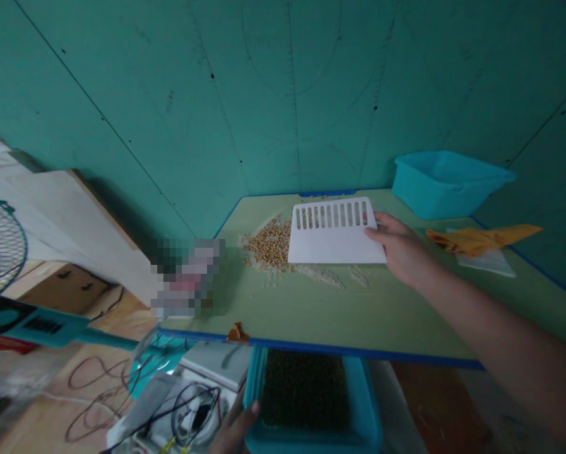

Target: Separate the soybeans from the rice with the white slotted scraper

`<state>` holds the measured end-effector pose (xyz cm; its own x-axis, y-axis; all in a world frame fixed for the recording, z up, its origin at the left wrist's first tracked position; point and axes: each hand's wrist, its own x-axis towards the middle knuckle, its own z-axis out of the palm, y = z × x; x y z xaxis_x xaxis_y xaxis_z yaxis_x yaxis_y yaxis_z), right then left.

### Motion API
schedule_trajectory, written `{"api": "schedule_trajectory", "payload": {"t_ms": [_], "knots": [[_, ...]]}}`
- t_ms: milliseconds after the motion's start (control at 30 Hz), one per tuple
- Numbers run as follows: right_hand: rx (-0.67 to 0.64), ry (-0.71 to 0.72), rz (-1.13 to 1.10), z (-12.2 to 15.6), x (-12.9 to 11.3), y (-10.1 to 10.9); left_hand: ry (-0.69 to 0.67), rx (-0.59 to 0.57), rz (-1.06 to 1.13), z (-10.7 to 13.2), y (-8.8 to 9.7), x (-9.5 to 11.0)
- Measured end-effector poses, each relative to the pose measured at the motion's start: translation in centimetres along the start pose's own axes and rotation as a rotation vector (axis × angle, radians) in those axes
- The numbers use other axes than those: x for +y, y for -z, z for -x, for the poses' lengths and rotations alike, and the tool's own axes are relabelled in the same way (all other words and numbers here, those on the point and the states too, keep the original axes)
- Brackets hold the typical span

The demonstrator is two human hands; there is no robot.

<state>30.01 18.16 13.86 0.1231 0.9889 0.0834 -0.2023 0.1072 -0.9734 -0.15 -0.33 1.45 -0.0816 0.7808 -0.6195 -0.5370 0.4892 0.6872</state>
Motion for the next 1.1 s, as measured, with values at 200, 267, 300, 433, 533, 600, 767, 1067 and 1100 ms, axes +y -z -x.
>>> {"api": "schedule_trajectory", "payload": {"t_ms": [200,267,300,433,533,600,767,1067,1100], "knots": [[-0.026,0.013,0.016,0.1,0.1,-0.1,-0.052,0.072,-0.102,-1.0,-0.3,-0.2],[-0.041,0.010,0.009,0.1,0.2,-0.1,-0.053,0.100,-0.152,-2.3,0.4,-0.5],[-0.047,0.005,0.011,0.2,0.1,-0.1,-0.048,0.110,-0.170,-2.9,0.8,-0.5],[-0.047,-0.027,0.036,0.2,0.0,-0.1,0.047,0.112,-0.206,-3.8,1.7,0.4],[-0.055,-0.046,0.029,0.1,0.0,0.0,0.111,0.074,-0.173,-2.9,1.2,0.7],[-0.066,-0.052,0.017,0.0,0.0,0.1,0.055,0.082,-0.128,-2.0,0.6,0.5],[-0.056,-0.077,0.011,0.3,-0.3,-0.1,-0.023,0.138,-0.116,-1.8,0.1,-0.1],[-0.177,-0.097,0.033,1.1,0.0,-0.7,-0.086,0.265,-0.186,-1.8,0.8,2.2],[-0.190,-0.102,0.034,1.2,0.0,-0.8,-0.092,0.286,-0.182,-1.0,0.4,2.6]]}}
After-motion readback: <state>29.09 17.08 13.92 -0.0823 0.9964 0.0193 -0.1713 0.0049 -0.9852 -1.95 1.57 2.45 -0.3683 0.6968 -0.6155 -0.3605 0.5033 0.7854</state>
